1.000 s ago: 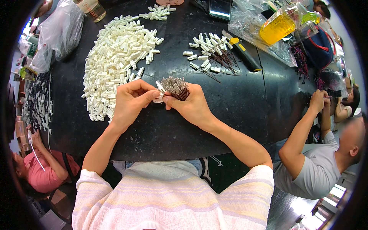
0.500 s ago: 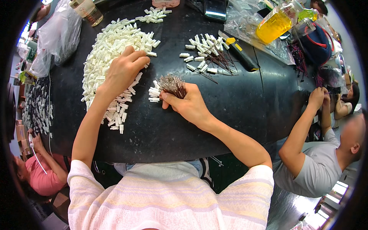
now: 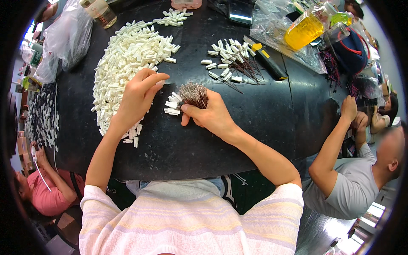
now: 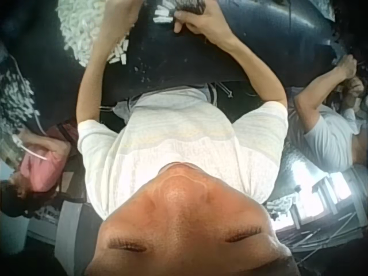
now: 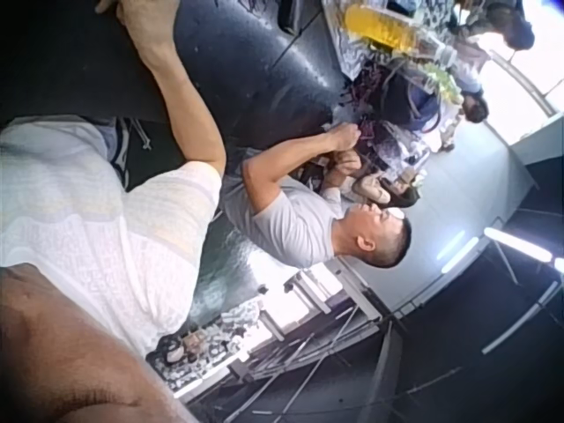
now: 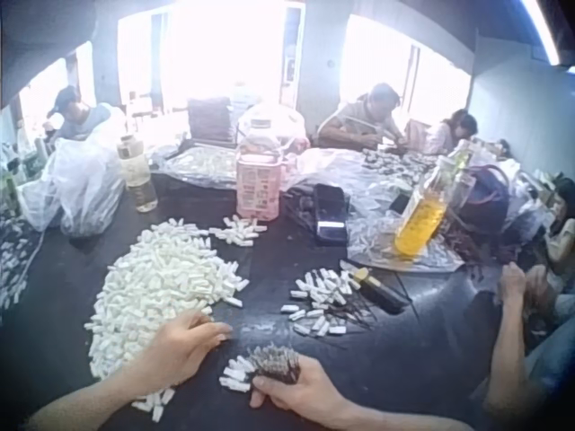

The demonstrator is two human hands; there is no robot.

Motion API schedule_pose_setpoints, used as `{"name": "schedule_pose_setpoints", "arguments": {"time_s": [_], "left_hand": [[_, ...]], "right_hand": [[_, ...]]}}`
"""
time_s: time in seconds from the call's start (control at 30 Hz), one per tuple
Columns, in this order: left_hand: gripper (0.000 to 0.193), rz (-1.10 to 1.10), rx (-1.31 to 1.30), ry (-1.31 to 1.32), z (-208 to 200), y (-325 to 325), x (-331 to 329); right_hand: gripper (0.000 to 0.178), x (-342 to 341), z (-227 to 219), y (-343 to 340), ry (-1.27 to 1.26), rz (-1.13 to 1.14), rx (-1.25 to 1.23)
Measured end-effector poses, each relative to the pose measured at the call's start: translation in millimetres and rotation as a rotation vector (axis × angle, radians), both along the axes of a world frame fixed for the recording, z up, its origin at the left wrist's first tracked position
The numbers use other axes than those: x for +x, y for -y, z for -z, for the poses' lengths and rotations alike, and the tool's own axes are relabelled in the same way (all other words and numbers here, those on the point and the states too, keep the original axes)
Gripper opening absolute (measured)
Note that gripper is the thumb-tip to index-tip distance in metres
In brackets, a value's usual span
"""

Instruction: The person inserts metal pins and wire bundles by hand into white plastic housings on an assembly line.

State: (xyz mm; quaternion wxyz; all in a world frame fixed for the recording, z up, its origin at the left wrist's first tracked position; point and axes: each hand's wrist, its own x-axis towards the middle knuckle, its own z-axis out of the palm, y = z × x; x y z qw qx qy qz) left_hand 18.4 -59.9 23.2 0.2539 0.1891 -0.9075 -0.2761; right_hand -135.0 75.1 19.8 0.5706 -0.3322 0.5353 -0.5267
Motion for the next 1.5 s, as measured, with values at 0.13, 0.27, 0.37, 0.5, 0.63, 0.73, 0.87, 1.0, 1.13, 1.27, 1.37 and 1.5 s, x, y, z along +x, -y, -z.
{"name": "schedule_pose_setpoints", "arguments": {"time_s": [0.13, 0.27, 0.37, 0.5, 0.63, 0.73, 0.87, 1.0, 1.13, 1.27, 1.37, 1.5], "left_hand": [[0.01, -0.114, 0.185, -0.08, 0.9, -7.0, 1.3], [0.007, -0.164, 0.203, -0.056, 5.2, -3.8, 5.5], [0.01, -0.163, 0.156, -0.091, 0.5, -0.4, 1.9], [0.015, 0.0, 0.064, -0.13, -4.2, 10.6, -24.6], [0.017, 0.101, -0.003, 0.002, 10.0, 20.0, -60.6], [0.016, 0.095, -0.096, 0.036, 16.3, 20.9, -79.1], [0.014, 0.09, -0.061, 0.071, 14.3, 22.8, -79.5], [0.01, 0.041, 0.393, 0.09, -10.1, 10.9, -39.9], [0.011, 0.025, 0.705, -0.016, -15.3, -3.1, 2.6], [0.013, -0.023, 0.811, -0.073, -21.3, -9.0, 14.3], [0.014, -0.002, 0.808, -0.06, -18.8, -8.7, 16.6], [0.014, 0.017, 0.779, -0.023, -12.8, -9.1, 17.5]], "right_hand": [[0.007, 0.6, 2.8, -1.9, -0.016, 0.023, -0.02], [0.009, 2.8, 2.5, -0.5, -0.029, 0.031, -0.027], [0.011, -0.3, 3.0, -1.0, 0.033, 0.03, -0.035], [0.008, -2.8, 1.0, -3.6, 0.114, -0.013, -0.043], [0.007, 3.4, 1.1, -6.5, 0.011, -0.023, -0.05], [0.009, 2.7, -0.1, -5.2, 0.024, -0.038, -0.067], [0.008, 0.9, 0.4, -4.4, 0.109, 0.04, -0.052], [0.008, -8.2, 1.2, -4.4, 0.239, 0.168, -0.026], [0.008, -4.4, 1.0, -1.9, 0.144, 0.091, -0.002], [0.008, -0.2, 1.2, -1.5, 0.025, 0.072, 0.008], [0.009, 2.9, 2.6, -1.6, -0.003, 0.127, 0.021], [0.011, 3.9, 3.5, -1.5, 0.034, 0.135, 0.019]]}}
